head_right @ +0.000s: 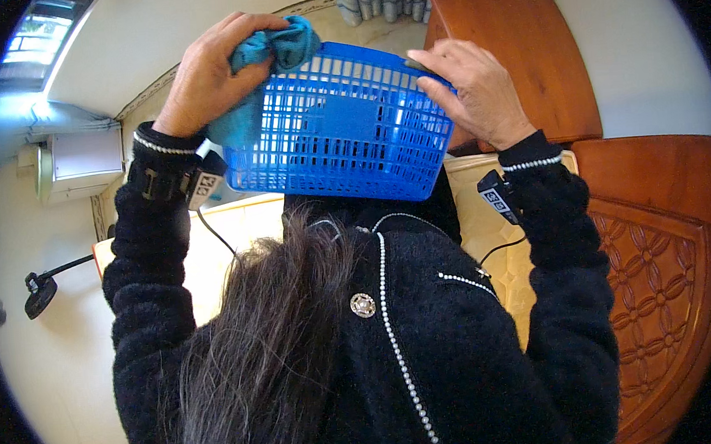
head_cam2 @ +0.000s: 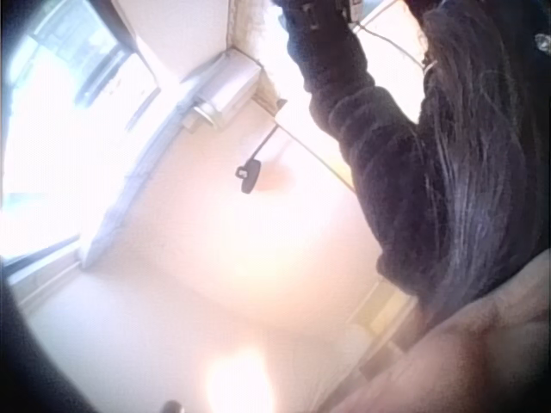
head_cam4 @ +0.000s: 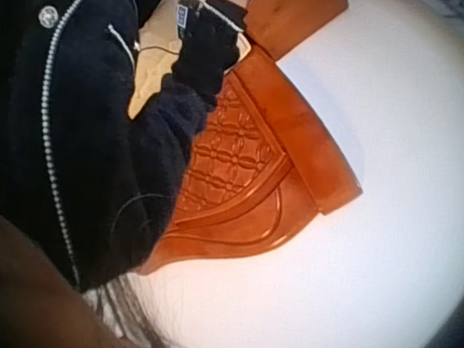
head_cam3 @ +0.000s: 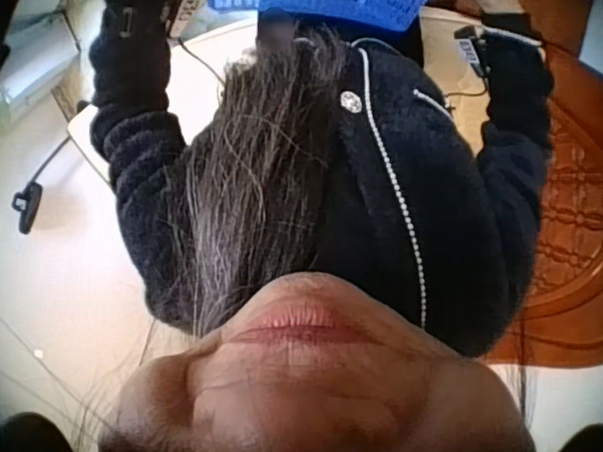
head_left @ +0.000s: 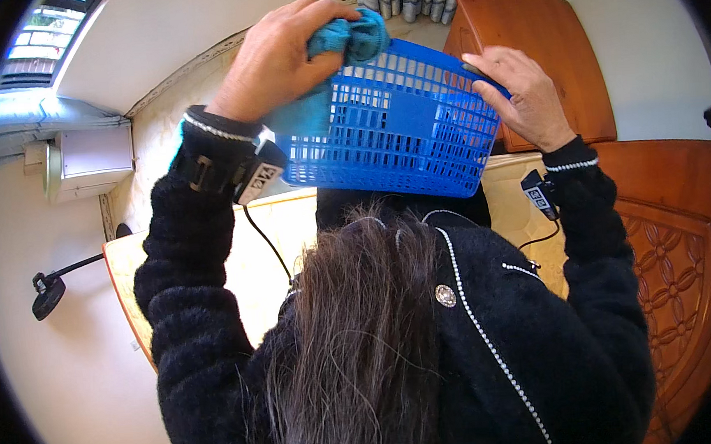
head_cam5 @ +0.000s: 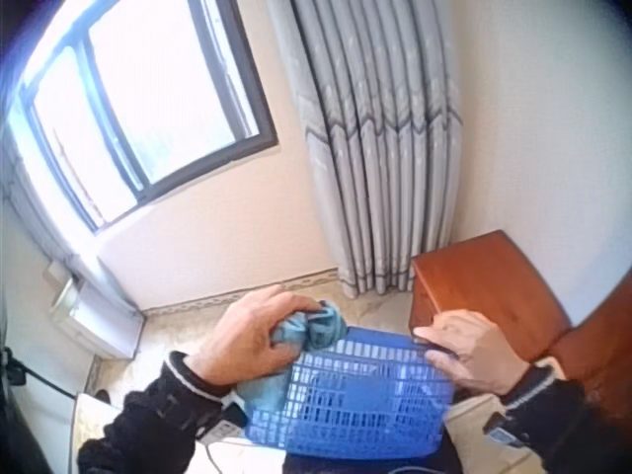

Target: The person wipes the inside and outside of a blue plastic basket with a blue cloth. They rotate the basket to reach different sides and continue wiping until the end of the clip.

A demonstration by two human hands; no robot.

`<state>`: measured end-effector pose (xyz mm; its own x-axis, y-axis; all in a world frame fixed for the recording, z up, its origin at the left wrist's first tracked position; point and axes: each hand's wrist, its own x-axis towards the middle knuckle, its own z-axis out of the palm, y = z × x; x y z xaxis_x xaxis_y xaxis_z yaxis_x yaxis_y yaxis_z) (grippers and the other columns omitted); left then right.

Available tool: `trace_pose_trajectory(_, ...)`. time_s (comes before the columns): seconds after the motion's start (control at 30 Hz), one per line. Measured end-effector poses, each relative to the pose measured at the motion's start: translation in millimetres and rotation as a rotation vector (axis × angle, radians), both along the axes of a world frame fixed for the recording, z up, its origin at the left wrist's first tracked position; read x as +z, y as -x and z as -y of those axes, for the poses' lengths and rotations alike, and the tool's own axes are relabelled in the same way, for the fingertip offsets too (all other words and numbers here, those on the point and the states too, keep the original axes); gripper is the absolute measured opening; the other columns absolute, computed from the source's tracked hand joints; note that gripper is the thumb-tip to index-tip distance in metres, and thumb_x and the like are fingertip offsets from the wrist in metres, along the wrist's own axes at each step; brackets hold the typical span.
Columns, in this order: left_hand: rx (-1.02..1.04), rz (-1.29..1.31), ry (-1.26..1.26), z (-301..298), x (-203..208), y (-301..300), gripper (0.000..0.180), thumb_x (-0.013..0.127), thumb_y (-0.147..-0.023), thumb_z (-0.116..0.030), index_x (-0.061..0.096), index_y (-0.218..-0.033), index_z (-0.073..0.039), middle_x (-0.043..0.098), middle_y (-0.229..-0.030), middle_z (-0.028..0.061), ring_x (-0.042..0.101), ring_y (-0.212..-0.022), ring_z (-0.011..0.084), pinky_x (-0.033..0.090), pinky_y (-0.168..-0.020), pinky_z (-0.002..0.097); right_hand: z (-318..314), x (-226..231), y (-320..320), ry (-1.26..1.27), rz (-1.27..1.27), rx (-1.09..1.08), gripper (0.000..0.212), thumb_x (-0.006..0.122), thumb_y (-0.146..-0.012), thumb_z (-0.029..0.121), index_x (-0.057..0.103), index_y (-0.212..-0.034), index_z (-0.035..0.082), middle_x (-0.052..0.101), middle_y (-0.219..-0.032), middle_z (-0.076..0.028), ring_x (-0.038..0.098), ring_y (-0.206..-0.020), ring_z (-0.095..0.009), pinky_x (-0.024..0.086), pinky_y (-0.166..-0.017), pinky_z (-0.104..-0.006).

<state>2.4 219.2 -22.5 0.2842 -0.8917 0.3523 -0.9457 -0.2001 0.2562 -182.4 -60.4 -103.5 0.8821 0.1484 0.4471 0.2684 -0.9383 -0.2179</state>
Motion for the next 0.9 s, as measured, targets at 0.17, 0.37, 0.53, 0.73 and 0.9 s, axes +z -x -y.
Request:
trace_pose_trajectory(0.17,-0.125,0.114,0.1,28.1,11.0,30.0,0.048,0.07,-0.075,-0.012,0.061,-0.122,-0.014,0.064,-0.106,0.0102,0.061,-0.102,0.0314,0.046,-0.091,0.0419,-43.2,29.8,-15.4,-0.353,-0.034,0.113,0.044,0.069,-0.09,0.034,0.061,-0.124,0.006,0.069,-0.101,-0.017,0.068,-0.09,-0.034,0.054,-0.08,-0.0424)
trace_pose_trajectory(0.37,-0.213,0.118,0.194,32.1,22.1,39.2,0.039,0.071,-0.08,-0.014,0.062,-0.119,-0.013,0.064,-0.1,0.01,0.062,-0.098,0.0303,0.046,-0.088,0.0416,-57.5,21.1,-26.5,-0.515,0.002,0.079,0.048,0.073,-0.087,0.043,0.062,-0.116,0.005,0.07,-0.084,-0.015,0.07,-0.072,-0.028,0.055,-0.063,-0.0355)
trace_pose_trajectory(0.53,-0.073,-0.515,0.297,4.9,4.1,16.9,0.038,0.056,-0.088,-0.009,0.062,-0.125,-0.009,0.066,-0.108,0.0105,0.064,-0.099,0.0233,0.051,-0.087,0.035,-52.8,18.9,-18.2,-0.658,-0.063,0.031,0.04,0.069,-0.091,0.043,0.068,-0.099,0.004,0.068,-0.075,-0.011,0.068,-0.064,-0.021,0.052,-0.056,-0.03)
trace_pose_trajectory(0.73,0.211,-0.703,0.308,-13.7,-26.4,0.6,0.039,0.049,-0.09,-0.008,0.059,-0.128,-0.005,0.067,-0.101,0.0089,0.062,-0.093,0.0159,0.051,-0.085,0.0303,-43.2,19.8,-11.3,-0.612,-0.039,-0.011,0.043,0.063,-0.096,0.046,0.063,-0.084,0.005,0.064,-0.066,-0.008,0.064,-0.057,-0.015,0.047,-0.05,-0.0285)
trace_pose_trajectory(0.9,-0.068,-0.227,0.383,6.1,-14.6,18.8,0.045,0.058,-0.087,-0.003,0.054,-0.132,-0.008,0.06,-0.116,0.014,0.062,-0.108,0.0296,0.051,-0.091,0.0369,-43.1,5.6,-14.0,-0.709,-0.083,0.003,0.045,0.059,-0.098,0.045,0.06,-0.08,0.004,0.057,-0.061,-0.008,0.058,-0.052,-0.015,0.043,-0.048,-0.0309)
